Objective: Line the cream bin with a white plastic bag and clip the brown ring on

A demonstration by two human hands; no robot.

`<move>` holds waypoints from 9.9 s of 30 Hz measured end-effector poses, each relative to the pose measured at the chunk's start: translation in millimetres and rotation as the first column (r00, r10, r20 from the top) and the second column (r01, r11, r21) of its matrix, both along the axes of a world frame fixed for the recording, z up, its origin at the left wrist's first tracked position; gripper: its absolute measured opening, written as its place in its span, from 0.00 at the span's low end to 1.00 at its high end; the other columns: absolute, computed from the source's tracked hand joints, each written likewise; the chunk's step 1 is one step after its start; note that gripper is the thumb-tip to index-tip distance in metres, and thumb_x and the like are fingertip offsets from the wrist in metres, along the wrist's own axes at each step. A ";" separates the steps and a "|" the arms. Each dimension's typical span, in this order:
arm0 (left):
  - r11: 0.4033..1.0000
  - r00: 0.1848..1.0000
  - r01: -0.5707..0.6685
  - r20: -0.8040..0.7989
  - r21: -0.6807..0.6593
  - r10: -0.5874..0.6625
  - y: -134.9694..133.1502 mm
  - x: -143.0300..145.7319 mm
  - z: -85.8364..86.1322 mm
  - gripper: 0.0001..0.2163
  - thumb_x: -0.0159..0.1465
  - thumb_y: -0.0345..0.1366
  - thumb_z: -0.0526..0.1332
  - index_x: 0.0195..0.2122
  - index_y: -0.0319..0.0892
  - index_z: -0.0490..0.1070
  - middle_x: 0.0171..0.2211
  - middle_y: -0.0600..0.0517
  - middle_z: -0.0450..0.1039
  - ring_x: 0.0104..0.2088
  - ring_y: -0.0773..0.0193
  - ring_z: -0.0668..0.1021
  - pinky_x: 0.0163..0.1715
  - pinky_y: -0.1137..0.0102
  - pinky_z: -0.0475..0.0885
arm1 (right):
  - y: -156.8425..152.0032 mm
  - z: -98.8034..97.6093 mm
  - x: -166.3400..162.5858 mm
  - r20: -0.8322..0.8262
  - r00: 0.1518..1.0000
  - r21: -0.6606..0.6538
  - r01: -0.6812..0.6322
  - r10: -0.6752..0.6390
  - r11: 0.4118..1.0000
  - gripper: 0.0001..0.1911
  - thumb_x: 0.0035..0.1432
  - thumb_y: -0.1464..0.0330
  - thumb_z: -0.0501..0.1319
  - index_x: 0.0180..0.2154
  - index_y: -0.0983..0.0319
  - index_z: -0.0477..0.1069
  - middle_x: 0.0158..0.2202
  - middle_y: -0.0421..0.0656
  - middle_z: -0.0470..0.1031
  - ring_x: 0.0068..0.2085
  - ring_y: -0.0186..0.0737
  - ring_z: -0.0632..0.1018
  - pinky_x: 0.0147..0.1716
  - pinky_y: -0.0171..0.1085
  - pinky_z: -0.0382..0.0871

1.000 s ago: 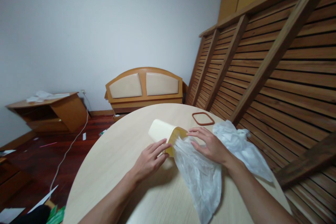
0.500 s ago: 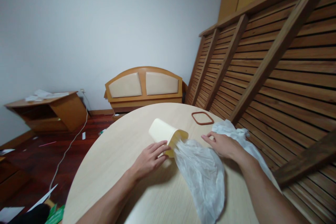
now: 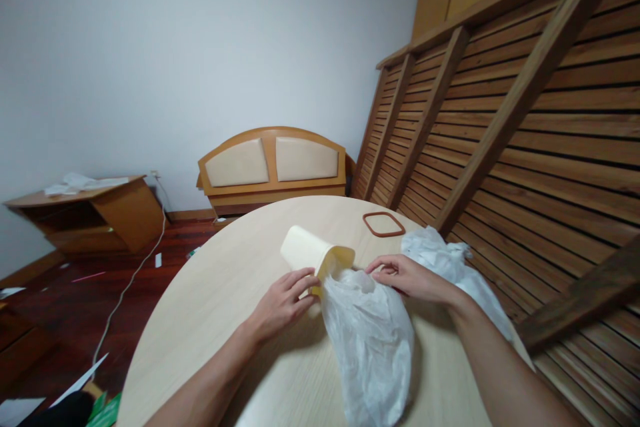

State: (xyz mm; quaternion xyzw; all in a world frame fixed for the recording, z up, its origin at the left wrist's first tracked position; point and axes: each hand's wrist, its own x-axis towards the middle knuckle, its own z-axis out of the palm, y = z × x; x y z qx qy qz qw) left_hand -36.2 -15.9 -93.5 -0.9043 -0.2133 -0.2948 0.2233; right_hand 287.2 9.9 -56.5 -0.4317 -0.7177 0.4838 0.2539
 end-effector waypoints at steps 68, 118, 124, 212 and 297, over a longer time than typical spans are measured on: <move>0.639 0.776 0.228 0.533 -0.735 0.336 -76.5 64.8 12.3 0.06 0.67 0.41 0.62 0.40 0.47 0.75 0.71 0.45 0.52 0.70 0.45 0.55 0.66 0.42 0.54 | -26.8 4.0 -58.5 -0.044 0.961 0.859 0.176 -0.272 0.481 0.04 0.65 0.72 0.59 0.37 0.60 0.72 0.35 0.43 0.79 0.37 0.41 0.80 0.39 0.39 0.73; 0.584 0.304 0.347 0.678 -0.733 0.670 -16.6 35.9 2.2 0.16 0.59 0.51 0.62 0.36 0.42 0.71 0.27 0.55 0.69 0.28 0.65 0.71 0.29 0.72 0.66 | 1.6 3.7 17.8 -0.013 0.998 0.337 -0.051 0.059 0.940 0.19 0.60 0.52 0.64 0.27 0.60 0.75 0.59 0.50 0.73 0.60 0.55 0.72 0.62 0.56 0.58; 0.624 0.330 0.243 0.668 -0.743 0.667 -3.8 24.4 -6.2 0.15 0.60 0.50 0.61 0.34 0.41 0.72 0.29 0.51 0.74 0.30 0.61 0.75 0.32 0.68 0.70 | -0.1 1.8 7.4 -0.105 0.994 0.304 0.019 0.014 0.953 0.20 0.61 0.52 0.62 0.32 0.62 0.76 0.40 0.48 0.81 0.43 0.47 0.80 0.46 0.44 0.71; 0.653 0.090 0.316 0.707 -0.689 0.702 4.7 -7.6 20.0 0.19 0.51 0.52 0.69 0.28 0.39 0.73 0.25 0.52 0.76 0.24 0.65 0.74 0.25 0.73 0.69 | 5.6 -14.5 -34.0 -0.574 0.785 -0.189 0.151 -0.234 0.970 0.37 0.51 0.56 0.72 0.59 0.56 0.63 0.34 0.39 0.78 0.34 0.38 0.79 0.36 0.36 0.70; 0.892 0.742 -0.061 0.577 -0.448 0.341 -7.6 11.9 -4.4 0.29 0.67 0.34 0.60 0.68 0.49 0.52 0.66 0.40 0.58 0.67 0.49 0.63 0.64 0.49 0.63 | -20.2 -32.1 -68.7 0.000 0.975 0.847 0.117 -0.221 0.518 0.55 0.54 0.61 0.71 0.70 0.47 0.36 0.74 0.48 0.36 0.72 0.58 0.47 0.66 0.61 0.54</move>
